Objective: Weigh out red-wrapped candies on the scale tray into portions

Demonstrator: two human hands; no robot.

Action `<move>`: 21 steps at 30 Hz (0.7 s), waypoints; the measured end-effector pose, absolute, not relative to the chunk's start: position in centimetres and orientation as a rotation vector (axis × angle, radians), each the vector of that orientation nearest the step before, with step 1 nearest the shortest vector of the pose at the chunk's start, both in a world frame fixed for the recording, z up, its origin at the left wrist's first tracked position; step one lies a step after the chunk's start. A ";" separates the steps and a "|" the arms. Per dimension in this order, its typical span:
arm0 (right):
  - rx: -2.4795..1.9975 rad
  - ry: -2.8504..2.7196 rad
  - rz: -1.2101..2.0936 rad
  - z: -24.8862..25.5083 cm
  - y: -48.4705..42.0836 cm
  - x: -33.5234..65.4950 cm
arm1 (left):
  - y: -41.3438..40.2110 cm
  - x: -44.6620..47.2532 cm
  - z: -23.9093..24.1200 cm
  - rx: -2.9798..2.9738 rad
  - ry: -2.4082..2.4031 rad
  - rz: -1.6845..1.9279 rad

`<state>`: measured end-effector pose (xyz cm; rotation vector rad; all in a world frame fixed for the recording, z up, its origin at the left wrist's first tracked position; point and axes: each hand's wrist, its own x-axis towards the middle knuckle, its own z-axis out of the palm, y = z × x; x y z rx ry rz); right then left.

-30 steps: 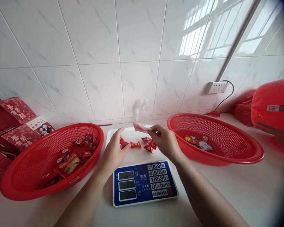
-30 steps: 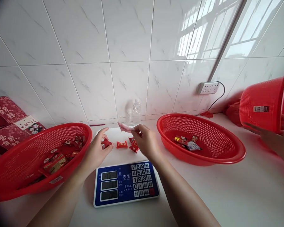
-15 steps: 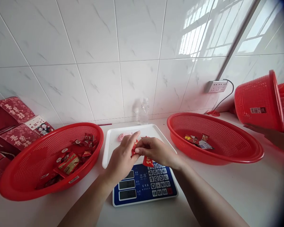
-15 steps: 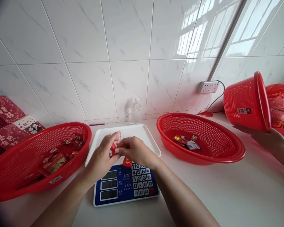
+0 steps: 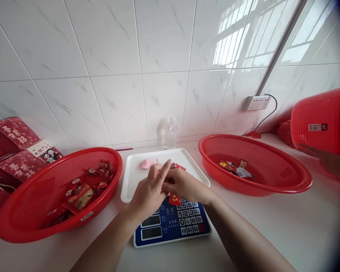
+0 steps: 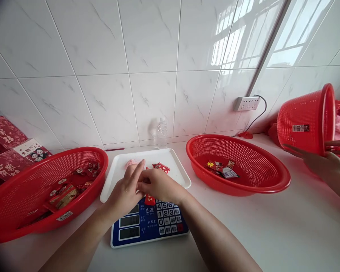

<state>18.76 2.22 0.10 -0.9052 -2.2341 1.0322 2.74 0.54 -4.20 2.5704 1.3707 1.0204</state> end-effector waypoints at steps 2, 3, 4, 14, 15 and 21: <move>-0.915 -2.230 1.007 0.1 1.9 18.4 | 0.3 3.0 -4.2 2.564 1.345 0.987; -0.938 -2.225 0.993 0.1 1.9 18.4 | 0.2 3.0 -4.1 2.522 1.349 0.987; -0.964 -2.224 0.979 0.1 2.1 18.5 | 0.1 2.9 -3.9 2.468 1.353 0.990; -1.476 -2.185 0.540 0.2 5.4 22.8 | 1.0 0.6 -2.6 2.595 1.355 0.585; -1.495 -2.219 0.514 0.3 5.4 23.1 | 1.0 0.7 -2.6 2.621 1.326 0.547; -1.559 -2.326 0.448 -0.2 5.2 22.6 | 1.0 0.9 -2.9 2.587 1.292 0.529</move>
